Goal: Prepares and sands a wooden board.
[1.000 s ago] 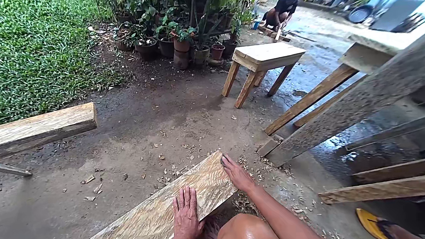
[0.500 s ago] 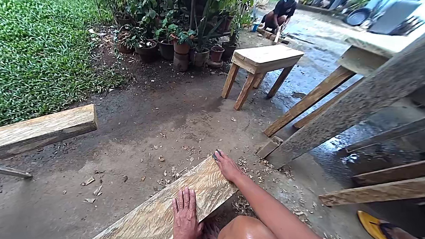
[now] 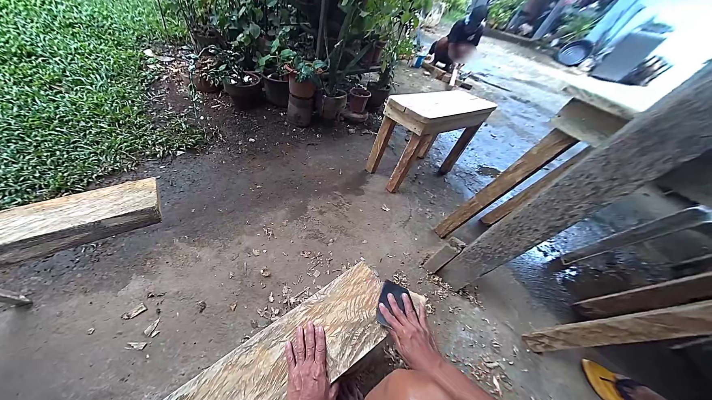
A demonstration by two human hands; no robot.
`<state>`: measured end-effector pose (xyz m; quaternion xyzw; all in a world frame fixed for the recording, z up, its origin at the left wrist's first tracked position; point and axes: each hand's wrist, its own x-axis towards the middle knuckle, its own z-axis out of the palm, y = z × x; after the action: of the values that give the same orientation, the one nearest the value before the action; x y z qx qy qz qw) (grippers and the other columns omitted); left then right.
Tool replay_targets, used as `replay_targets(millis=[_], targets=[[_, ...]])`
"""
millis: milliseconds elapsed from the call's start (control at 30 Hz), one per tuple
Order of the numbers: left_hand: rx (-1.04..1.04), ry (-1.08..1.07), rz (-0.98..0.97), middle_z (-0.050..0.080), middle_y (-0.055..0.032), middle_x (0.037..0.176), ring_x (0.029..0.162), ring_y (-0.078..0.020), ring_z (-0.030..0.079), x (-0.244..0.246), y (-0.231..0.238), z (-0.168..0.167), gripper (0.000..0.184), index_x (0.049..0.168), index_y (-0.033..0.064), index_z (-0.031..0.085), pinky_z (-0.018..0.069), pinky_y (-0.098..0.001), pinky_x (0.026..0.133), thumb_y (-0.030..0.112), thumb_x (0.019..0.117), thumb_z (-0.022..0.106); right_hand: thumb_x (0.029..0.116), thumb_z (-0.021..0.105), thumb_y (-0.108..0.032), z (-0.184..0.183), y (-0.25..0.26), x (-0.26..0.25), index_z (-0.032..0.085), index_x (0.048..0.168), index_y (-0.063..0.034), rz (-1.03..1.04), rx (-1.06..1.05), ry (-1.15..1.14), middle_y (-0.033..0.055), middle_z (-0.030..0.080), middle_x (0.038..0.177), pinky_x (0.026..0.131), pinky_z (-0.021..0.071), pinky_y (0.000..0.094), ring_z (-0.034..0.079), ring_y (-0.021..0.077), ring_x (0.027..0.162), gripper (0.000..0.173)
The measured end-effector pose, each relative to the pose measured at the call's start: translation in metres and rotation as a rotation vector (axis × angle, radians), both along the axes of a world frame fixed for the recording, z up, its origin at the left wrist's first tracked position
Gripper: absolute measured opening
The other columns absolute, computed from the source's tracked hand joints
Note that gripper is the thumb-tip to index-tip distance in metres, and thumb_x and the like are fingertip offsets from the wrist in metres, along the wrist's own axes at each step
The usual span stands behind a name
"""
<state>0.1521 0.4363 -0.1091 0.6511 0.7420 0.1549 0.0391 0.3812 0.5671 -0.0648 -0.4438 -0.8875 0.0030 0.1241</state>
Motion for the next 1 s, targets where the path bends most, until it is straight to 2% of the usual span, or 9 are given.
replay_targets(millis=[133, 200, 300, 367, 467, 567, 700, 833, 1000], targets=[[-0.099, -0.039, -0.007, 0.030, -0.0247, 0.166, 0.153, -0.0464, 0.029, -0.002, 0.001, 0.008, 0.118, 0.160, 0.0007, 0.034, 0.0205, -0.0704, 0.119, 0.051, 0.0661, 0.085, 0.1101, 0.038, -0.030, 0.033, 0.052, -0.062, 0.034, 0.161, -0.0190, -0.070, -0.402, -0.195, 0.0130, 0.018, 0.171, 0.120, 0.0012, 0.0724, 0.005, 0.0441, 0.157, 0.052], [-0.178, -0.082, -0.018, 0.023, -0.0236, 0.168, 0.156, -0.0456, 0.021, -0.005, 0.002, 0.013, 0.118, 0.162, 0.0019, 0.028, 0.0152, -0.0693, 0.121, 0.057, 0.0713, 0.081, 0.1118, 0.031, -0.033, 0.052, 0.071, -0.087, 0.028, 0.163, -0.0208, -0.059, -0.548, -0.295, 0.0116, 0.011, 0.172, 0.120, -0.0016, 0.0709, -0.001, 0.0425, 0.158, 0.053], [-0.188, -0.128, -0.052, 0.020, -0.0242, 0.169, 0.156, -0.0461, 0.018, -0.013, 0.000, 0.008, 0.128, 0.162, 0.0010, 0.025, 0.0110, -0.0710, 0.121, 0.090, 0.0739, 0.053, 0.1114, 0.035, -0.032, 0.079, 0.078, -0.104, 0.042, 0.157, -0.0192, 0.114, -0.626, -0.354, 0.0115, 0.026, 0.169, 0.121, 0.0026, 0.0711, 0.010, 0.0410, 0.158, 0.048], [-0.085, -0.263, -0.029, 0.023, -0.0264, 0.167, 0.156, -0.0459, 0.021, -0.013, 0.001, 0.008, 0.130, 0.160, -0.0035, 0.028, 0.0115, -0.0711, 0.121, 0.093, 0.0754, 0.045, 0.1099, 0.041, -0.028, 0.095, 0.067, -0.108, 0.053, 0.150, -0.0193, 0.290, -0.597, -0.342, 0.0130, 0.037, 0.164, 0.121, 0.0100, 0.0699, 0.021, 0.0393, 0.156, 0.042], [0.359, -0.361, 0.015, 0.045, -0.0342, 0.153, 0.142, -0.0527, 0.043, -0.007, 0.009, 0.019, 0.103, 0.147, -0.0138, 0.044, 0.0316, -0.0685, 0.115, 0.065, 0.0838, 0.063, 0.1045, 0.055, -0.021, 0.105, 0.037, -0.108, 0.071, 0.130, -0.0144, 0.591, -0.489, -0.227, 0.0186, 0.058, 0.144, 0.120, 0.0258, 0.0628, 0.045, 0.0380, 0.143, 0.031], [0.549, -0.287, -0.044, 0.075, -0.0168, 0.119, 0.126, -0.0504, 0.060, -0.007, 0.018, 0.044, 0.033, 0.102, 0.0007, 0.076, 0.0413, -0.0697, 0.106, 0.026, 0.0805, 0.074, 0.1029, 0.059, -0.020, 0.112, 0.018, -0.100, 0.073, 0.122, -0.0066, 0.706, -0.529, -0.228, 0.0203, 0.066, 0.129, 0.116, 0.0323, 0.0570, 0.056, 0.0376, 0.129, 0.028], [0.514, -0.226, -0.077, 0.078, -0.0120, 0.104, 0.122, -0.0445, 0.064, -0.015, 0.011, 0.056, 0.014, 0.082, 0.0035, 0.074, 0.0432, -0.0660, 0.107, 0.015, 0.0733, 0.076, 0.0956, 0.067, -0.048, 0.106, 0.029, -0.072, 0.061, 0.140, -0.0120, 0.417, -0.545, -0.268, 0.0163, 0.057, 0.146, 0.116, 0.0323, 0.0601, 0.049, 0.0352, 0.140, 0.057], [0.463, -0.167, -0.037, 0.075, -0.0192, 0.103, 0.117, -0.0448, 0.066, -0.024, -0.007, 0.058, 0.024, 0.085, -0.0019, 0.073, 0.0489, -0.0601, 0.103, 0.008, 0.0642, 0.081, 0.0989, 0.063, -0.046, 0.099, 0.043, -0.037, 0.042, 0.155, -0.0096, -0.094, -0.619, -0.170, 0.0189, 0.042, 0.158, 0.118, 0.0308, 0.0603, 0.039, 0.0377, 0.147, 0.070], [-0.205, -0.255, 0.071, 0.062, -0.0263, 0.134, 0.128, -0.0425, 0.058, -0.022, -0.040, 0.081, 0.032, 0.120, -0.0065, 0.066, 0.0463, -0.0543, 0.107, 0.006, 0.0902, 0.067, 0.1024, 0.058, -0.042, 0.067, 0.045, -0.019, 0.031, 0.158, -0.0022, -0.374, -0.805, -0.041, 0.0265, 0.045, 0.154, 0.121, 0.0317, 0.0540, 0.043, 0.0392, 0.145, 0.073]])
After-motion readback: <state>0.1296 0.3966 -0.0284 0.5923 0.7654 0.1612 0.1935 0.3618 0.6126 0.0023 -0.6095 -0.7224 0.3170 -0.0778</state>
